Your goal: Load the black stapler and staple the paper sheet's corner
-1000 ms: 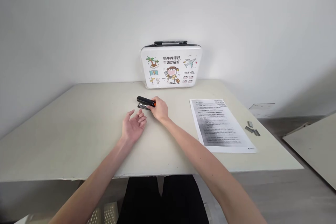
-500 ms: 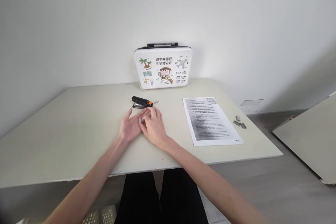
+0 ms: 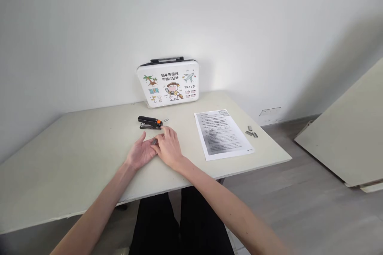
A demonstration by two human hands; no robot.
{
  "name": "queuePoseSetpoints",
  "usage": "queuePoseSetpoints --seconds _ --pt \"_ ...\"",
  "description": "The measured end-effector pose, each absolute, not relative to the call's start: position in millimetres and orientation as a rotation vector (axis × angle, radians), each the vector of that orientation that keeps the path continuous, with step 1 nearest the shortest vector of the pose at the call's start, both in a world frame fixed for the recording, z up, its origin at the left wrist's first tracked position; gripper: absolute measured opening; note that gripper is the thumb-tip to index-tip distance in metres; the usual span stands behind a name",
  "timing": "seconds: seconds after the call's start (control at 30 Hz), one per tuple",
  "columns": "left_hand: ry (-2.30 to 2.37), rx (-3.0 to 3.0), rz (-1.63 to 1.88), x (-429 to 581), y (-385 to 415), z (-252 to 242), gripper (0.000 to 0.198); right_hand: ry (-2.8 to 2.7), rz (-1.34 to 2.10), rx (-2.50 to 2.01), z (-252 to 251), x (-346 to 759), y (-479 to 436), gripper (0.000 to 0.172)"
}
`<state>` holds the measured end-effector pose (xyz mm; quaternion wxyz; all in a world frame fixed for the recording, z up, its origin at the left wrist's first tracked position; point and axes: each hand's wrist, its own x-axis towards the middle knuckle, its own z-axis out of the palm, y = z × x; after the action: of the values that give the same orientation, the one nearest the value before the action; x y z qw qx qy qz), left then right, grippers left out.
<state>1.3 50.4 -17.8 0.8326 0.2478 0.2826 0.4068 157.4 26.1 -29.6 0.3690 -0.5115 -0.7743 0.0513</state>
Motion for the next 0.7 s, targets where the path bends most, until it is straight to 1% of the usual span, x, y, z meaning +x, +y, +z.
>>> queuePoseSetpoints --seconds 0.1,0.2,0.27,0.33,0.43,0.53,0.7 --pt "0.614 0.523 0.842 2 52 -19 0.064 -1.984 0.123 -1.274 -30 160 25 0.021" --pt "0.622 0.547 0.819 4 51 -16 0.067 -1.959 0.093 -1.22 -26 177 19 0.024" --pt "0.639 0.552 0.837 6 50 -14 0.069 -1.917 0.057 -1.216 -24 204 12 0.025" --pt "0.672 0.541 0.882 8 48 -11 0.068 -1.851 0.0 -1.258 -25 246 2 0.026" --pt "0.726 0.515 0.931 10 48 -9 0.06 -1.71 -0.074 -1.411 -36 328 -15 0.03" --pt "0.778 0.502 0.941 11 51 -11 0.052 -1.562 -0.127 -1.689 -55 405 -36 0.037" --pt "0.777 0.48 0.968 10 53 -11 0.034 -1.332 -0.253 -2.067 -84 471 -59 0.044"
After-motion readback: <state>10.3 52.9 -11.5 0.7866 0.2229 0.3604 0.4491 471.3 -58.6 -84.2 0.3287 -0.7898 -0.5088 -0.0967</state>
